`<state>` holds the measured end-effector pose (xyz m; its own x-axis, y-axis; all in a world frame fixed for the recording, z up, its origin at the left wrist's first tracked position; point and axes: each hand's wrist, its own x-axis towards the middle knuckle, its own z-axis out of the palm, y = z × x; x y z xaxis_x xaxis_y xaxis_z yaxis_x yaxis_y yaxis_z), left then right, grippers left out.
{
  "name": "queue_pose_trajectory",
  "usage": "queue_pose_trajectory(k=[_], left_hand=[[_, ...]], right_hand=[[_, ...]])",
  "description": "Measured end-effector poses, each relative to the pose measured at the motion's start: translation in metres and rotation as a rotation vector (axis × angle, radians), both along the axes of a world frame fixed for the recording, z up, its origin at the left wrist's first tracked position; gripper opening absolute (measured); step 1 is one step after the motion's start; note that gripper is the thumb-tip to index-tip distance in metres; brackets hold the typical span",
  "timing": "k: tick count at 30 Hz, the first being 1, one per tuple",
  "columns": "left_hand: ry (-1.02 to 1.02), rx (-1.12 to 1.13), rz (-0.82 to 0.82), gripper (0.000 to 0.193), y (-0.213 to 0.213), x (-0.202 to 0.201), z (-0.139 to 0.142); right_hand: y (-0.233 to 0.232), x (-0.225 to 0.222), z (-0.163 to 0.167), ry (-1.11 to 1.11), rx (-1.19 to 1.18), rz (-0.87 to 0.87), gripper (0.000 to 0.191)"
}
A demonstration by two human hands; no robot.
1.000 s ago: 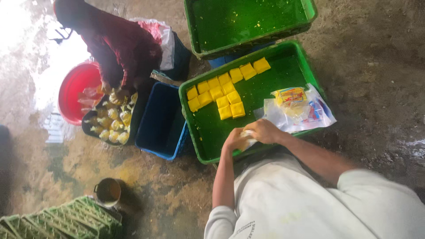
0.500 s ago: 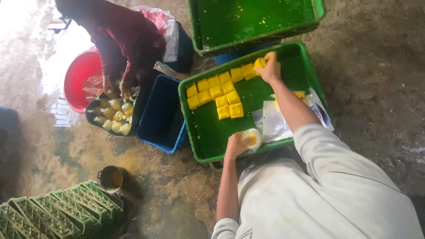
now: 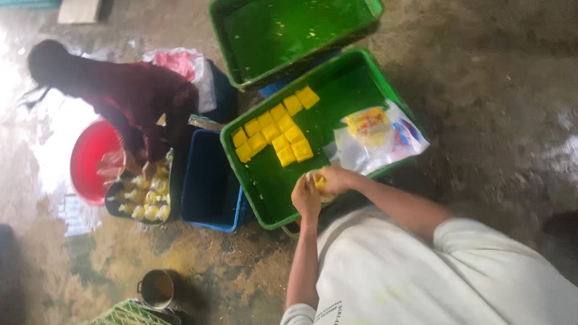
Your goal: The person picks yellow tofu blocks from a green tray, opens small plastic bags, and packs the blocks into the bags, placing filled bags into a blue bin. They repeat this packing cycle for many blocks while a nearby worker rinses items in a red water-filled basin.
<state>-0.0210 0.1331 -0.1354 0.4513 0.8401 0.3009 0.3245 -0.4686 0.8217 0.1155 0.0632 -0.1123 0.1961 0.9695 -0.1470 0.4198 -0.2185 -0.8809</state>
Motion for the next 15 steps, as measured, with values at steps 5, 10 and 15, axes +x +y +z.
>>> queue_pose_trajectory(k=[5, 10, 15], left_hand=[[0.113, -0.356, -0.149, 0.022, 0.022, 0.005, 0.033], [0.298, -0.084, -0.511, 0.021, 0.039, 0.068, 0.089], [0.088, -0.007, -0.457, 0.02, 0.039, 0.152, 0.14]], right_hand=[[-0.011, 0.031, 0.019, -0.294, -0.018, -0.312, 0.023], [-0.031, 0.065, 0.012, -0.332, 0.239, -0.646, 0.02], [-0.037, 0.068, 0.019, -0.605, -0.097, -0.319, 0.016]])
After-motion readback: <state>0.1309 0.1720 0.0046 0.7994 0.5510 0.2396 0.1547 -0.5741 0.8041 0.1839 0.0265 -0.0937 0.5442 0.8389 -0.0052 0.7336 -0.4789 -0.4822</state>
